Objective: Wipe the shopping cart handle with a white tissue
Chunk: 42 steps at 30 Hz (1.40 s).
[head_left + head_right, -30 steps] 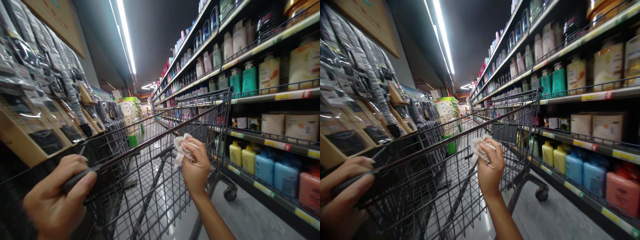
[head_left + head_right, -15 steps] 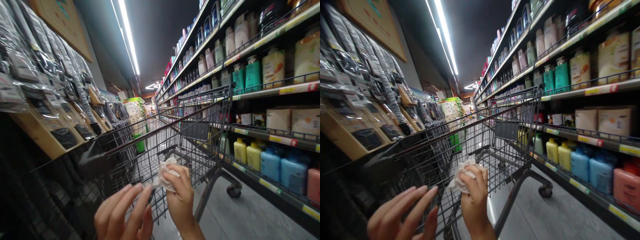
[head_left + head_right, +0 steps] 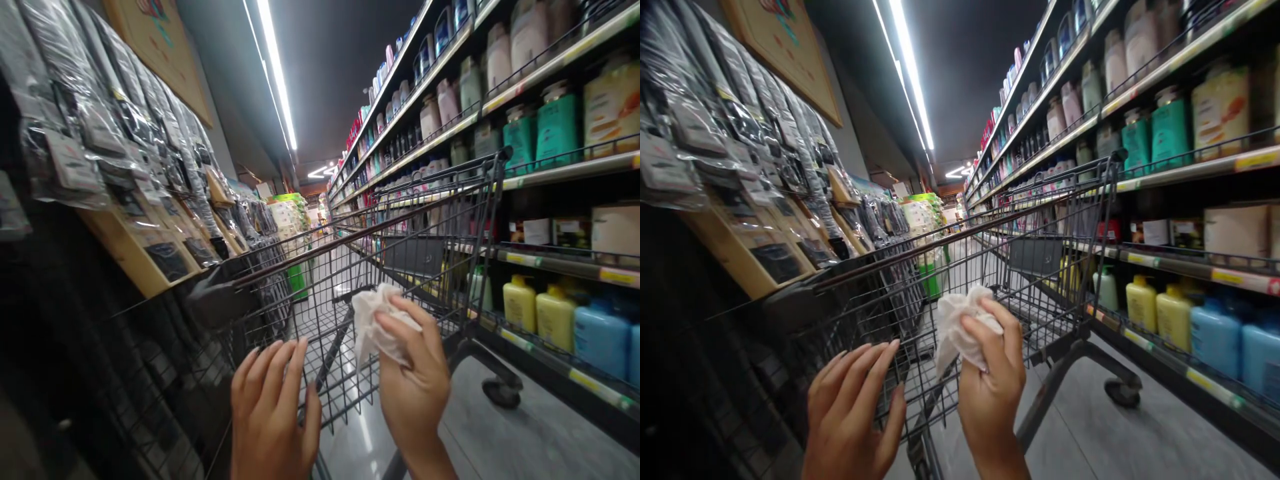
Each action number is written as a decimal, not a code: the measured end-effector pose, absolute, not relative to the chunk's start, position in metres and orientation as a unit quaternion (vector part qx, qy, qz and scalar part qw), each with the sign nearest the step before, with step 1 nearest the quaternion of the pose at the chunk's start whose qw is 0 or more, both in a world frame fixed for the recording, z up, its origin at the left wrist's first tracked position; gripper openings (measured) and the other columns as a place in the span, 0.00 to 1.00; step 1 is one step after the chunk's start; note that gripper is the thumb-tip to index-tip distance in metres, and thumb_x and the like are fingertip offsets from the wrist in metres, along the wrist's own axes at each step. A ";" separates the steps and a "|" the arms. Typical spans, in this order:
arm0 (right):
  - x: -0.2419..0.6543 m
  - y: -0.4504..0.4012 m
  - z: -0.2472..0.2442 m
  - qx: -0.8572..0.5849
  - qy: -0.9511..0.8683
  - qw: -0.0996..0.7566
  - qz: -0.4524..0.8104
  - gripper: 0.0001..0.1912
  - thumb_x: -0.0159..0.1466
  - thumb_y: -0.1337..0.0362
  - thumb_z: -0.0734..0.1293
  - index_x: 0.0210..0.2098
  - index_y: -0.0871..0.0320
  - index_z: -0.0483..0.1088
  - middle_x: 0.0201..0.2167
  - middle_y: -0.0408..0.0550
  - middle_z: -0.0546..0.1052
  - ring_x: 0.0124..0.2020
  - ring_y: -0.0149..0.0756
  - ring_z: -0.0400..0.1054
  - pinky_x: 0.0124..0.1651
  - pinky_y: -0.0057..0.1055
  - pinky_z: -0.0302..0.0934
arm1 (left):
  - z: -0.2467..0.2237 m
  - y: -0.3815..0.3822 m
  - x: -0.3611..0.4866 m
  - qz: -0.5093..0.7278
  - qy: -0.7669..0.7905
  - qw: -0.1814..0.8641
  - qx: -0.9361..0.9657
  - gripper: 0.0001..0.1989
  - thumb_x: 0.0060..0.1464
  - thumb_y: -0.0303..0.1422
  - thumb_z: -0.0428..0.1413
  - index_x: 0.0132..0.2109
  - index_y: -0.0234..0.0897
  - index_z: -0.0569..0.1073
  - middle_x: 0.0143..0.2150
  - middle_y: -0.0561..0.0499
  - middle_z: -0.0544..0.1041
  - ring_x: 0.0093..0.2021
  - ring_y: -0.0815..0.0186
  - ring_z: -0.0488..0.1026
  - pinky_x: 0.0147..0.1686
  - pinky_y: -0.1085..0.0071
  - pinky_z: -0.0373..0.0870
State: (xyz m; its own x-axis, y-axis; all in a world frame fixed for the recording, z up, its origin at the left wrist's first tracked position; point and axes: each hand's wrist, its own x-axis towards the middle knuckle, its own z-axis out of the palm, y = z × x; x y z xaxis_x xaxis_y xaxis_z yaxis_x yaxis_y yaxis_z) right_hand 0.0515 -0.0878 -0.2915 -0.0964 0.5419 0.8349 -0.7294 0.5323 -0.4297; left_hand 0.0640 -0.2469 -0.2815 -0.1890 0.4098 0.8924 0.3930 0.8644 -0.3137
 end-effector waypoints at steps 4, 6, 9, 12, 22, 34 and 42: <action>0.036 -0.100 -0.287 0.112 -0.613 0.629 0.464 0.16 0.60 0.77 0.60 0.39 0.54 0.74 0.46 0.50 0.74 0.49 0.41 0.68 0.49 0.44 0.65 | -0.283 -0.243 0.065 -0.001 -0.780 0.571 -0.256 0.21 0.51 0.27 0.51 0.54 0.33 0.68 0.46 0.42 0.75 0.51 0.56 0.67 0.53 0.57 0.62; 0.037 -0.105 -0.293 0.122 -0.624 0.620 0.460 0.17 0.58 0.79 0.59 0.36 0.54 0.74 0.44 0.50 0.74 0.48 0.41 0.68 0.48 0.43 0.65 | -0.285 -0.243 0.065 0.005 -0.786 0.566 -0.248 0.22 0.50 0.27 0.52 0.54 0.32 0.67 0.47 0.41 0.74 0.52 0.55 0.67 0.52 0.56 0.63; 0.052 -0.105 -0.297 0.173 -0.648 0.588 0.452 0.17 0.55 0.80 0.59 0.31 0.54 0.73 0.41 0.48 0.75 0.45 0.39 0.69 0.45 0.38 0.66 | -0.289 -0.245 0.064 0.003 -0.790 0.561 -0.247 0.23 0.49 0.26 0.51 0.55 0.32 0.66 0.48 0.41 0.73 0.53 0.54 0.66 0.53 0.55 0.62; 0.066 -0.103 -0.293 0.229 -0.656 0.574 0.434 0.17 0.54 0.80 0.58 0.30 0.55 0.72 0.39 0.47 0.75 0.43 0.38 0.69 0.43 0.36 0.67 | -0.292 -0.245 0.062 -0.001 -0.788 0.561 -0.253 0.22 0.48 0.25 0.51 0.53 0.30 0.67 0.48 0.40 0.73 0.53 0.54 0.65 0.53 0.56 0.61; 0.046 -0.104 -0.313 0.211 -0.683 0.595 0.368 0.27 0.52 0.81 0.56 0.43 0.53 0.73 0.49 0.50 0.72 0.52 0.44 0.63 0.51 0.49 0.63 | -0.288 -0.235 0.063 -0.045 -0.784 0.574 -0.232 0.19 0.48 0.25 0.51 0.49 0.34 0.69 0.43 0.43 0.74 0.49 0.55 0.67 0.50 0.57 0.62; 0.051 -0.088 -0.326 0.156 -0.669 0.626 0.369 0.23 0.57 0.79 0.59 0.45 0.52 0.73 0.48 0.49 0.71 0.49 0.43 0.67 0.48 0.43 0.63 | -0.291 -0.219 0.069 -0.090 -0.796 0.565 -0.199 0.19 0.45 0.25 0.51 0.47 0.31 0.69 0.42 0.43 0.73 0.51 0.55 0.65 0.52 0.57 0.58; 0.043 -0.106 -0.345 0.175 -0.683 0.631 0.322 0.27 0.58 0.80 0.56 0.50 0.51 0.69 0.47 0.50 0.70 0.51 0.43 0.63 0.49 0.44 0.62 | -0.290 -0.222 0.070 -0.078 -0.787 0.572 -0.217 0.19 0.45 0.25 0.50 0.48 0.32 0.69 0.42 0.43 0.73 0.50 0.55 0.65 0.51 0.57 0.58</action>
